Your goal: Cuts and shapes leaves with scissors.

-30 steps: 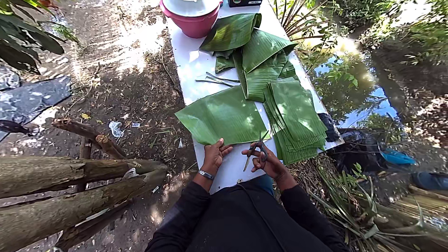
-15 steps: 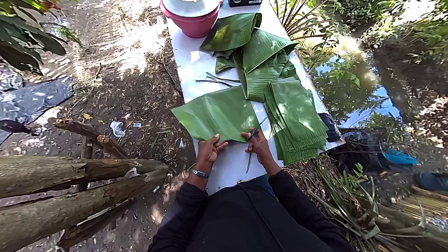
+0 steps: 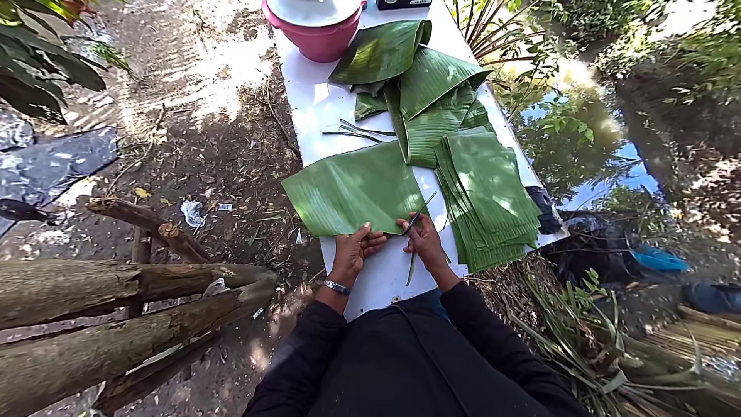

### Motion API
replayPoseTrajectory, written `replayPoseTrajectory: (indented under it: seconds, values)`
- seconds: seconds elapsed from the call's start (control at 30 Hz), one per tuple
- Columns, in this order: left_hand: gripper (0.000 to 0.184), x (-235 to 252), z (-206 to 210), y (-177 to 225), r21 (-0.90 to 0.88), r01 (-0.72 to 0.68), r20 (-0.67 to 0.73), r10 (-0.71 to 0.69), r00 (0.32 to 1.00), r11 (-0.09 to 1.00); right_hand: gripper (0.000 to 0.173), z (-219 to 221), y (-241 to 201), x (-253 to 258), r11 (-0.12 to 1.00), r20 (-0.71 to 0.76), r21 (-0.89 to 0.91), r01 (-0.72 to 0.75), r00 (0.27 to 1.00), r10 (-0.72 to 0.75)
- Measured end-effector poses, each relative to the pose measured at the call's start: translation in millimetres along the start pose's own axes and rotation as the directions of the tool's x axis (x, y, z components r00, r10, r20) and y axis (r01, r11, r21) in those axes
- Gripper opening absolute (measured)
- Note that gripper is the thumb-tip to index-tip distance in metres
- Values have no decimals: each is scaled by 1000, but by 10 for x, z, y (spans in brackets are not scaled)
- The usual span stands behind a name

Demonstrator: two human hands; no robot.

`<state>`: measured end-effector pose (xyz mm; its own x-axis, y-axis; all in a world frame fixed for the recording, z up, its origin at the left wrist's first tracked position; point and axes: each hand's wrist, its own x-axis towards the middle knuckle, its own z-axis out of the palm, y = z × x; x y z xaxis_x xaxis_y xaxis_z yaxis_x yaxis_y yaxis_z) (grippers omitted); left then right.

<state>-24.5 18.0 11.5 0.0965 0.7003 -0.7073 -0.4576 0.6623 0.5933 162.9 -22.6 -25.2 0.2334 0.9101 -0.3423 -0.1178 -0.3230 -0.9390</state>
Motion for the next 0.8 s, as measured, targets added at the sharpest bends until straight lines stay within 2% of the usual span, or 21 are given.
replayPoseTrajectory:
  seconds: [0.2,0.37,0.43,0.57,0.7,0.8]
  values:
    - [14,-96,60,167,10,21,15,-21,1000,1000,48,29,7,-6,983,11,-172,66,998,-66]
    - [22,-29,29,108,107,10,28,-13,1000,994,47,30,14,-14,982,7,-172,73,997,-73]
    - [27,9,-32,39,139,2,25,-5,1000,990,44,11,20,-17,993,13,-106,61,998,-60]
    - [26,59,-128,-26,125,22,-1,-22,1000,992,35,-7,-92,-85,989,30,143,20,999,-24]
    - [23,34,-111,-41,80,102,18,-104,994,992,32,89,-191,-85,960,119,277,36,990,-71]
    - [25,-12,-40,-102,94,159,72,-166,984,983,31,142,-110,44,929,69,366,62,993,-94]
